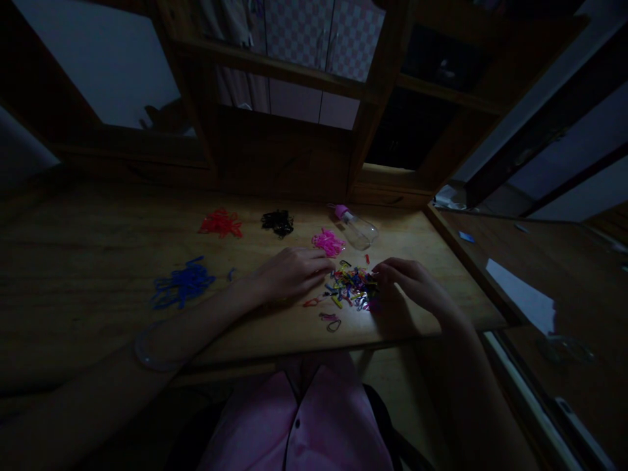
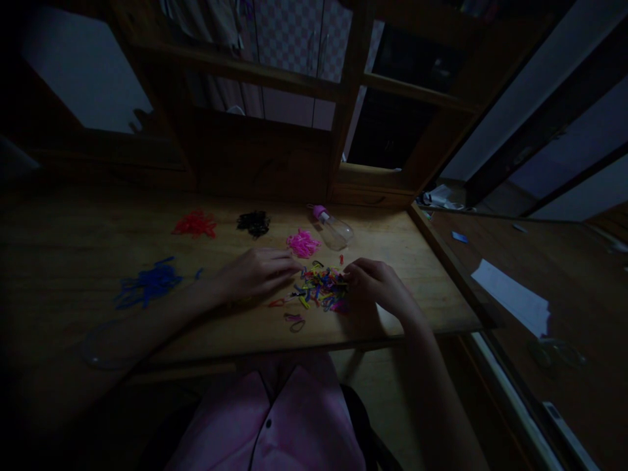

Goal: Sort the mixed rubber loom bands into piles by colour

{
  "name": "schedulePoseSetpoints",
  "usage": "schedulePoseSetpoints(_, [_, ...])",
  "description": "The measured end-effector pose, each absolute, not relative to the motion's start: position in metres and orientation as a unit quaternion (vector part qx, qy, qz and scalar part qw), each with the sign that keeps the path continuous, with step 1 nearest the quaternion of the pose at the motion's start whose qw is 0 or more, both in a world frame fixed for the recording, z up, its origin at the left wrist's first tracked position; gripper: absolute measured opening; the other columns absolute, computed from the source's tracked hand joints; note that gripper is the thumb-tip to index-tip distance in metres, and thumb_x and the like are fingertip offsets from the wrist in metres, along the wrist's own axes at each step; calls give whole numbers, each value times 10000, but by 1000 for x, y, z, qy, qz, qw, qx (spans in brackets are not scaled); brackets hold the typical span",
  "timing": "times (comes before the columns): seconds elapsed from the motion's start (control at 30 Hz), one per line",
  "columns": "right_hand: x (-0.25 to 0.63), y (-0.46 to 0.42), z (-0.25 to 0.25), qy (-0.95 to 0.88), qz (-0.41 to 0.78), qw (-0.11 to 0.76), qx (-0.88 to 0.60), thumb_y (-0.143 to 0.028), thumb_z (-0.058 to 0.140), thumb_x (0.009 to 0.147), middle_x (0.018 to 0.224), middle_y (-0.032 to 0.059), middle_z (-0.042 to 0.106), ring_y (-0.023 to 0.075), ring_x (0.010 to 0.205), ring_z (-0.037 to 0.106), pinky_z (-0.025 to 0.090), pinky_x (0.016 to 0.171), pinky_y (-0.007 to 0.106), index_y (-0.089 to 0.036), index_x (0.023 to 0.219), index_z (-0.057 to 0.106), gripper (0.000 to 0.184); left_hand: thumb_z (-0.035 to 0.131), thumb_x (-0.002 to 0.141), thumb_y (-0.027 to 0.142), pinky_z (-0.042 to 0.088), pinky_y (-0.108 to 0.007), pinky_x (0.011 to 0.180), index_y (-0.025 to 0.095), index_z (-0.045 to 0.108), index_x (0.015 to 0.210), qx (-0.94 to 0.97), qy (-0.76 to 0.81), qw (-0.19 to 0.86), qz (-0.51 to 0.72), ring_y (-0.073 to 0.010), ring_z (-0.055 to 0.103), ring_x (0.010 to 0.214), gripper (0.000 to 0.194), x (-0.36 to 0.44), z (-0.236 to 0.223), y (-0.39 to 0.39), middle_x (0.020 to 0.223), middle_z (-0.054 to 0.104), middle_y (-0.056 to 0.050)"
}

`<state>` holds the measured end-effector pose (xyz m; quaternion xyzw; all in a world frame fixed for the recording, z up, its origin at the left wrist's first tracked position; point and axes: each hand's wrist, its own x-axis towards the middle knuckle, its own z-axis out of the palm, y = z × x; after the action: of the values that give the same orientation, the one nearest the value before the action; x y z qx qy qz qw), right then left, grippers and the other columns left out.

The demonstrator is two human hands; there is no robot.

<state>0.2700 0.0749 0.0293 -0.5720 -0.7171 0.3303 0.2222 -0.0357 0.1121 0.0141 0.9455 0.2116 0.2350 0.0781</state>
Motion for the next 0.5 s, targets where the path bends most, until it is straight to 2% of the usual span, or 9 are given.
schedulePoseSetpoints(0.17, [275, 73, 39, -732, 263, 251, -576, -378, 598, 895, 929, 71, 730, 207, 794, 684, 529, 682, 307, -196, 991, 710, 235, 479, 965, 213, 478, -291, 783, 172, 643, 1119, 944, 212, 76, 242, -184, 631, 919, 228, -37, 13, 112, 1040, 666, -80])
schedulePoseSetpoints(0.37, [264, 60, 41, -768, 275, 219, -536, -260, 674, 817, 948, 52, 725, 184, 791, 665, 532, 682, 288, -214, 1002, 716, 195, 485, 959, 205, 480, -292, 791, 175, 634, 1123, 944, 216, 83, 233, -184, 632, 922, 224, -37, 13, 112, 1040, 664, -75])
schedulePoseSetpoints(0.5, [258, 60, 33, -775, 245, 196, -549, -209, 640, 820, 876, 37, 734, 171, 731, 649, 505, 658, 281, -206, 937, 738, 152, 501, 951, 204, 472, -280, 783, 179, 636, 1105, 943, 220, 78, 236, -178, 631, 909, 206, -36, 13, 112, 1027, 665, -65])
